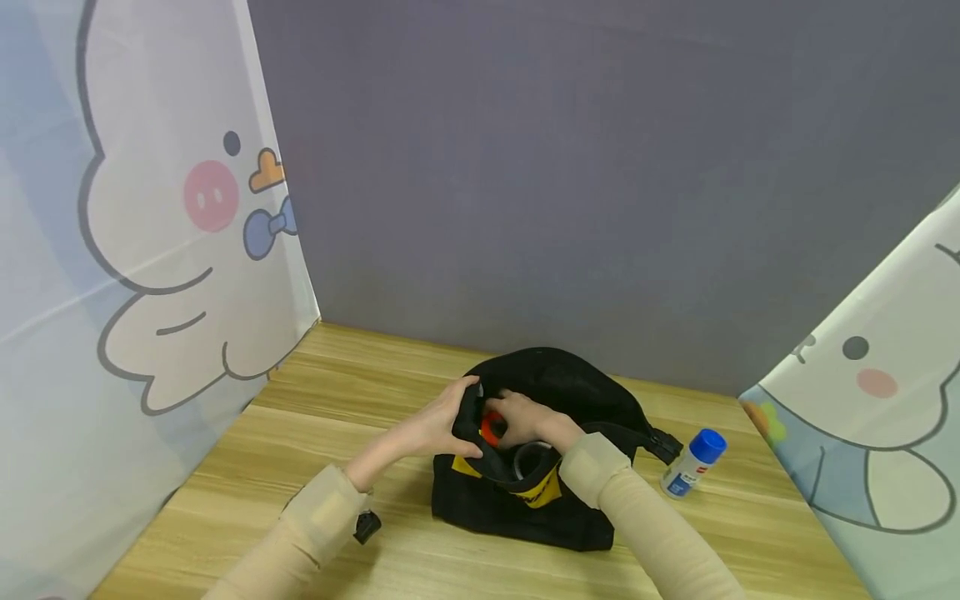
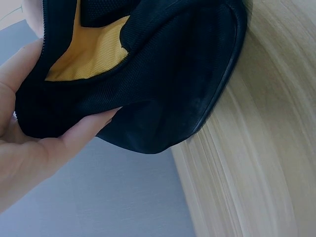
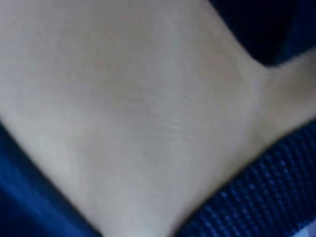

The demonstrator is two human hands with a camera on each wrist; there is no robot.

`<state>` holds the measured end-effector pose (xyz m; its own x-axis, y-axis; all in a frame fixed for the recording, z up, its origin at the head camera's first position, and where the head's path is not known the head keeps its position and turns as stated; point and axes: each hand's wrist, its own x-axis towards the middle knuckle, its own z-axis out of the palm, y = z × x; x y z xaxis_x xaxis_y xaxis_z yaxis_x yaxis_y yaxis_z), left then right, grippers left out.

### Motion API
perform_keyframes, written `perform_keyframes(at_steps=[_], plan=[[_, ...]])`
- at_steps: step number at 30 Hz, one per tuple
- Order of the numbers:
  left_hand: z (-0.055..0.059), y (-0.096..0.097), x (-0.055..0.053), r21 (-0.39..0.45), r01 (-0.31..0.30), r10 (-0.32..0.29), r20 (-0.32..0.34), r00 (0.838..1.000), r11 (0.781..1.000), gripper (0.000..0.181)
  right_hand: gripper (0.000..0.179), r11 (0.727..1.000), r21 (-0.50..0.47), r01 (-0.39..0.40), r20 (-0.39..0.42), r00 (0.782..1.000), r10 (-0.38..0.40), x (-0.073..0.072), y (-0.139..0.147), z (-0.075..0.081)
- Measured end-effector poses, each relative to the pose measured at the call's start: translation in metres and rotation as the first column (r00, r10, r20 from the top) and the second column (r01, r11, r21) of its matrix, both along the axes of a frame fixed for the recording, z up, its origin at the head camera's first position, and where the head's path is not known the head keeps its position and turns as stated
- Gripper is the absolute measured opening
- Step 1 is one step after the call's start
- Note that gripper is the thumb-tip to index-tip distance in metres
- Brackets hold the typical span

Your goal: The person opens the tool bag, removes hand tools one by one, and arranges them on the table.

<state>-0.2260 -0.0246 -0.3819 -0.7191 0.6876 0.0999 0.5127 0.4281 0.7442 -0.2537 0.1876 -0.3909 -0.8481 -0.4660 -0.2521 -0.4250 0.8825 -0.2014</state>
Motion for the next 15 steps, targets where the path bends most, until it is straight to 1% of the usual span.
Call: perform_keyframes(at_steps=[7, 15], plan=[[-0.002, 0.000, -0.001, 0.004, 0.001, -0.001, 0.003, 1.000, 1.000, 0.104, 0.055, 0.999, 0.004, -0.035, -0.006, 0.999, 0.035, 0.006, 0.000, 0.009], [-0.002, 0.000, -0.001, 0.013, -0.006, 0.005, 0.010, 1.000, 1.000, 0.105, 0.053, 0.999, -0.012, -0.035, 0.001, 0.999, 0.035, 0.015, 0.003, 0.021]])
